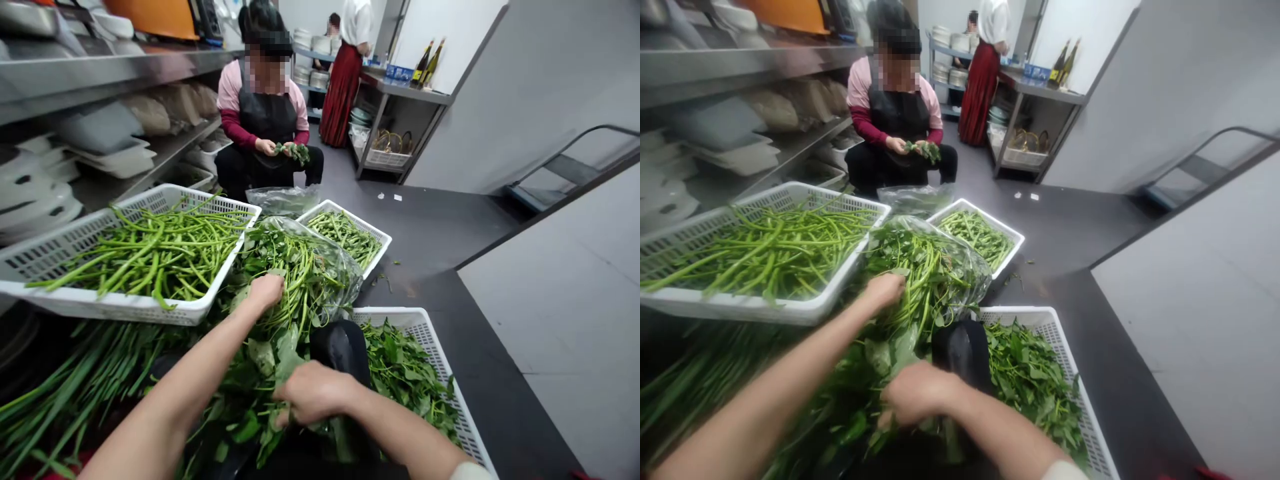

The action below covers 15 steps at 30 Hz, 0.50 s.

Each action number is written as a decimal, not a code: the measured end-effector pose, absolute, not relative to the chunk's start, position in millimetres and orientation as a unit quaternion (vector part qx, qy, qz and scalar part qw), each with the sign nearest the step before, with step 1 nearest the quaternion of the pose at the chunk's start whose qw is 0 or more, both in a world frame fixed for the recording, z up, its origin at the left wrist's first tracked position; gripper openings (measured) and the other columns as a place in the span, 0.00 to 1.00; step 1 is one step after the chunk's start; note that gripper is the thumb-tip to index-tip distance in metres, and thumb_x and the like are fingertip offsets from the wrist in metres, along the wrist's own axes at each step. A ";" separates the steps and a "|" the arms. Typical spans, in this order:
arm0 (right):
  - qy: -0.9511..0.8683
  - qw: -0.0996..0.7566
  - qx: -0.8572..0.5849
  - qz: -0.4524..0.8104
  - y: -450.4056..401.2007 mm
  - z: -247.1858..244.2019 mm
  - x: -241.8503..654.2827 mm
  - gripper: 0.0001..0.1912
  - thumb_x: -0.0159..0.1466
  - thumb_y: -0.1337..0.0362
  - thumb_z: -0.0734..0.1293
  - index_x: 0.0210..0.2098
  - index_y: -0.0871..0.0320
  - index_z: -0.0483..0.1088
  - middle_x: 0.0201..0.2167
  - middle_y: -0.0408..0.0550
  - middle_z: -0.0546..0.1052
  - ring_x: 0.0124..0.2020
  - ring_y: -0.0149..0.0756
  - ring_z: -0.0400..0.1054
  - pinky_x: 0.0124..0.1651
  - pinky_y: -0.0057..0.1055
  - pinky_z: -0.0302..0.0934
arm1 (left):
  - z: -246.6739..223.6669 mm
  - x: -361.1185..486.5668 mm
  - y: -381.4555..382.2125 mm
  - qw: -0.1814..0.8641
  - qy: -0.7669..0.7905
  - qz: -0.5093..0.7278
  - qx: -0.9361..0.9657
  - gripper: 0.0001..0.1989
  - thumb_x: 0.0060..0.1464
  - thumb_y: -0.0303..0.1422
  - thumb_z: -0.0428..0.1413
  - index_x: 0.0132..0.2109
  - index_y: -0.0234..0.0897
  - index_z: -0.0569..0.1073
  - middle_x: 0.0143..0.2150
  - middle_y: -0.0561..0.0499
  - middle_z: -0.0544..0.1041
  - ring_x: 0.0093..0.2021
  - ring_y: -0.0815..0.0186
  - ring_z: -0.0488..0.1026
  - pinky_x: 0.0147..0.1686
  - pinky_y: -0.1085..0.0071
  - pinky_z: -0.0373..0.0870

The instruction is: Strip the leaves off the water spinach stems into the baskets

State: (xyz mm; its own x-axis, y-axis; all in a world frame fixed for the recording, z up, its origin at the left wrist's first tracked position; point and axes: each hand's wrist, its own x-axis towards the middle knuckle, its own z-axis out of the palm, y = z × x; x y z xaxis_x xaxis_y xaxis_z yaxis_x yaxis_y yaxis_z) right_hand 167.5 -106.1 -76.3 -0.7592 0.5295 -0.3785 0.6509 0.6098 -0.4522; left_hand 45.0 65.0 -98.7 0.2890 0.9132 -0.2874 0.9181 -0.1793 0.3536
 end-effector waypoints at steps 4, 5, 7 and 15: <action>0.842 0.026 0.478 -0.249 -104.3 -53.2 177.7 0.12 0.59 0.69 0.60 0.41 0.58 0.69 0.32 0.50 0.77 0.31 0.37 0.71 0.30 0.27 0.59 | -88.3 23.3 66.6 0.213 0.580 -0.021 0.786 0.11 0.50 0.31 0.51 0.39 0.39 0.76 0.47 0.42 0.76 0.47 0.57 0.72 0.45 0.65 0.65; 0.854 0.020 0.455 -0.252 -107.8 -53.0 173.1 0.15 0.56 0.71 0.61 0.43 0.59 0.68 0.34 0.51 0.77 0.33 0.38 0.71 0.30 0.27 0.59 | -87.9 22.9 63.0 0.213 0.580 -0.024 0.786 0.11 0.48 0.31 0.53 0.40 0.40 0.76 0.47 0.43 0.76 0.47 0.57 0.72 0.45 0.67 0.65; 0.891 0.001 0.352 -0.285 -116.7 -55.0 161.3 0.16 0.51 0.72 0.64 0.40 0.58 0.68 0.38 0.50 0.76 0.36 0.38 0.70 0.30 0.27 0.59 | -89.7 27.9 52.0 0.217 0.585 -0.029 0.781 0.11 0.45 0.30 0.55 0.38 0.40 0.77 0.43 0.44 0.78 0.44 0.57 0.73 0.41 0.68 0.66; 0.568 -0.352 0.475 -0.572 -118.6 -59.8 180.8 0.06 0.57 0.68 0.58 0.31 0.59 0.65 0.31 0.44 0.75 0.23 0.26 0.66 0.24 0.22 0.57 | -29.1 4.3 36.7 0.309 0.587 0.116 0.739 0.10 0.48 0.39 0.55 0.32 0.38 0.78 0.27 0.51 0.77 0.29 0.64 0.72 0.27 0.74 0.63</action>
State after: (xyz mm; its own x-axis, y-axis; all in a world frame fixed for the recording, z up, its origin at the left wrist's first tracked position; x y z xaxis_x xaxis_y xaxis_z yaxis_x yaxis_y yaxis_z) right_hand 180.8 -118.6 -59.8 -0.3003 0.9429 -0.1441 0.1373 -0.1068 -0.9847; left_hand 4.3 36.7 -29.1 0.2841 0.9397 -0.1906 0.7956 -0.1201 0.5938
